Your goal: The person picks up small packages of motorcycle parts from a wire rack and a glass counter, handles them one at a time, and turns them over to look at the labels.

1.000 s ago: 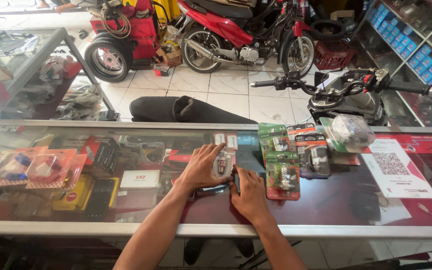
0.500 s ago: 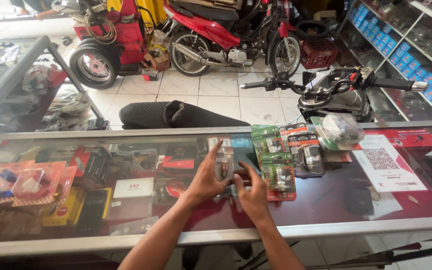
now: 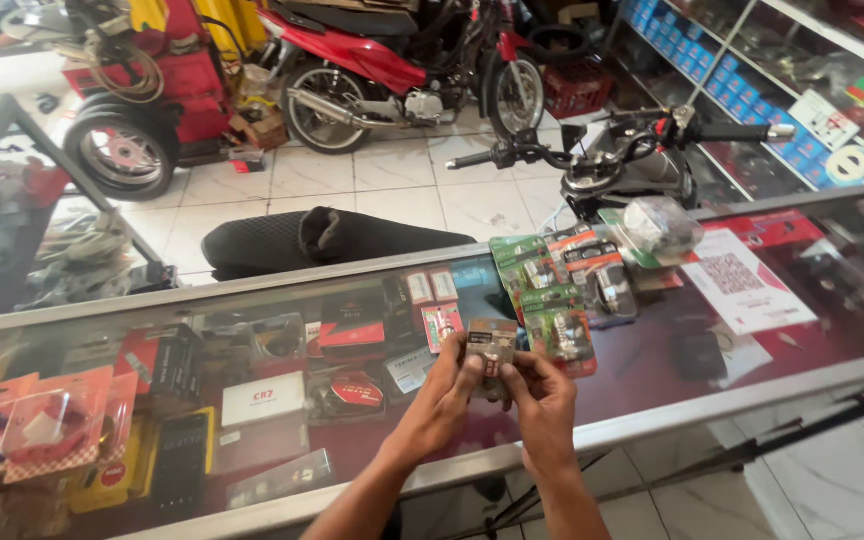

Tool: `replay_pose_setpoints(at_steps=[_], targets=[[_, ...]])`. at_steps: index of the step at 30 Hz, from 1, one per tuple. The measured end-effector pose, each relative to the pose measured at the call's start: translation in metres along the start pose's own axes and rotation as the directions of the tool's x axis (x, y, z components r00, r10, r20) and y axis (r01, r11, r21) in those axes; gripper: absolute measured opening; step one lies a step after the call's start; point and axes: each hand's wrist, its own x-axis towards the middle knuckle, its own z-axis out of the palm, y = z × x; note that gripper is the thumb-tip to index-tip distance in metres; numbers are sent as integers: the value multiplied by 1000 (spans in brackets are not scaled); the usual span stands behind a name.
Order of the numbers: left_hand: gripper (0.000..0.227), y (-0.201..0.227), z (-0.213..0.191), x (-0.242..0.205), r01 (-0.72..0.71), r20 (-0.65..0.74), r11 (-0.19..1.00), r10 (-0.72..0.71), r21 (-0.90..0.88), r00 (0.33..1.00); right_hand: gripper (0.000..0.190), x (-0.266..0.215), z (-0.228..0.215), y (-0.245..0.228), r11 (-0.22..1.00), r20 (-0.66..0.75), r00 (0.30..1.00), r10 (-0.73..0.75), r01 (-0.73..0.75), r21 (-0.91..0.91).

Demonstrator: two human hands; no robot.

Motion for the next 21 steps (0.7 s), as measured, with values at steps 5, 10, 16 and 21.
replay_pose_setpoints(at_steps=[5, 10, 16, 21], targets=[[25, -28, 16, -22, 0, -119, 986, -20, -164, 993, 15, -32, 6, -7, 999, -37, 999, 4, -6, -42], [32, -43, 11, -37, 77, 25, 949, -73, -305, 997, 14, -60, 9, -12, 999, -103, 995, 2, -7, -52], [36, -43, 25, -54, 113, 165, 888, -43, -446, 985, 13, -86, 0, -32, 995, -133, 986, 102, -100, 23], [36, -40, 41, -53, 113, 195, 898, -31, -425, 980, 12, -95, -12, -47, 999, -184, 982, 32, -38, -30]])
